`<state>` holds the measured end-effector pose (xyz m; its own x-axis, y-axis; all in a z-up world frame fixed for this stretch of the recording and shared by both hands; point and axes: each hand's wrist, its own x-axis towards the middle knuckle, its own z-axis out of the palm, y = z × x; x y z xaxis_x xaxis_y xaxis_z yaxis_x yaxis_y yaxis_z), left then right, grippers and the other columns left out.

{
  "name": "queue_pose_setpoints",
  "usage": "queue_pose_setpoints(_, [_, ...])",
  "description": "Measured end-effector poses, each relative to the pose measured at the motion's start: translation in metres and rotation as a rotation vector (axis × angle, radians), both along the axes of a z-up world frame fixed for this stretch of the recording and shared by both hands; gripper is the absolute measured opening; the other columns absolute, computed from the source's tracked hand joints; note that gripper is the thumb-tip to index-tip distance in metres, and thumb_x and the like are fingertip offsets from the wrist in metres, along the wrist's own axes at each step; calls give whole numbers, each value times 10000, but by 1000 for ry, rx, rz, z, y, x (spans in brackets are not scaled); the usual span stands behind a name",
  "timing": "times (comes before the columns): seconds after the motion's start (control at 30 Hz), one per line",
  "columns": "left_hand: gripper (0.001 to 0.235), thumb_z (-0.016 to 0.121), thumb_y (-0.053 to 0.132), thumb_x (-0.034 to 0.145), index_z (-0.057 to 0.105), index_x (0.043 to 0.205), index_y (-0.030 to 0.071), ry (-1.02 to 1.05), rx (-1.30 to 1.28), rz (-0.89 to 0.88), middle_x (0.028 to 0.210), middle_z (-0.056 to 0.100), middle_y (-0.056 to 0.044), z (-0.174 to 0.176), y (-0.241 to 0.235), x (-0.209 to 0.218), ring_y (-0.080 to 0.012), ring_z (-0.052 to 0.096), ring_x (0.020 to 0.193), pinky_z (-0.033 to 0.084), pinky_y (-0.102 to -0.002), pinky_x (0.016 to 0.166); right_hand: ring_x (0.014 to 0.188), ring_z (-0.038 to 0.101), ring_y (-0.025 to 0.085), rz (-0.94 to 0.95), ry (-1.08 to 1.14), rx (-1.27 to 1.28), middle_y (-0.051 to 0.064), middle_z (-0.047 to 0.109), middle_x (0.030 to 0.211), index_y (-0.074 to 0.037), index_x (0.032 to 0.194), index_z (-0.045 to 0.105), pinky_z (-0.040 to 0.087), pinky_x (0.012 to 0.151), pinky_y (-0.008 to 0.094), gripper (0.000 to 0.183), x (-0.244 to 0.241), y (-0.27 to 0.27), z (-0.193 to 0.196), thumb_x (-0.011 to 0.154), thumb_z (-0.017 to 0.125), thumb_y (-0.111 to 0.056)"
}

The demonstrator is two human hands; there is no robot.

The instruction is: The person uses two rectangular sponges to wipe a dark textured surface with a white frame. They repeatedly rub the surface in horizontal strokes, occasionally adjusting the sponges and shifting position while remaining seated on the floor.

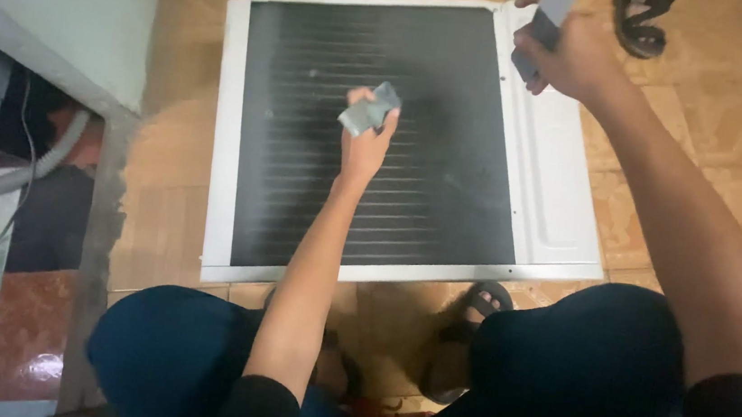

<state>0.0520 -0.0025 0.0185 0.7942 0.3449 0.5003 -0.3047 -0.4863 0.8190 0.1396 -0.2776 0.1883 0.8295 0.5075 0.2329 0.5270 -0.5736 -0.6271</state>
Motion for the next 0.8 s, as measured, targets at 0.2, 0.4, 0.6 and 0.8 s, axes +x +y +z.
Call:
queue_pose_setpoints(0.2, [381, 697, 34, 831, 464, 1110, 148, 120, 170, -220, 893, 656, -83, 24, -3, 33, -223, 628, 687, 522, -380, 670, 640, 714, 250, 19, 314, 213, 152, 637, 1020, -11, 1204, 569, 605, 590, 314, 194, 56, -6, -61, 1013, 574, 20])
queue_pose_setpoints(0.4, [420, 702, 92, 861, 501, 1225, 142, 158, 64, -81, 1163, 705, -71, -13, -5, 83, -312, 685, 976, 540, -410, 873, 487, 679, 239, -112, 309, 22, 134, 682, 685, 53, 1056, 684, 547, 515, 311, 231, 73, 14, -79, 1041, 608, -164])
queue_pose_setpoints(0.6, [635, 712, 122, 844, 454, 1421, 55, 132, -5, 8, 1110, 711, -160, -47, -6, 95, -300, 711, 939, 550, -379, 887, 514, 659, 200, -78, 435, 292, 155, 721, 822, 92, 958, 641, 557, 497, 270, 246, 107, 14, -140, 1042, 601, -136])
queue_pose_setpoints(0.8, [836, 722, 262, 884, 293, 1520, -71, 383, -76, 133, 1134, 686, -272, -31, -14, 98, -371, 697, 1075, 577, -485, 926, 545, 717, 213, -244, 496, 441, 123, 693, 829, 9, 1183, 619, 608, 527, 312, 243, 127, 22, -184, 1048, 649, -191])
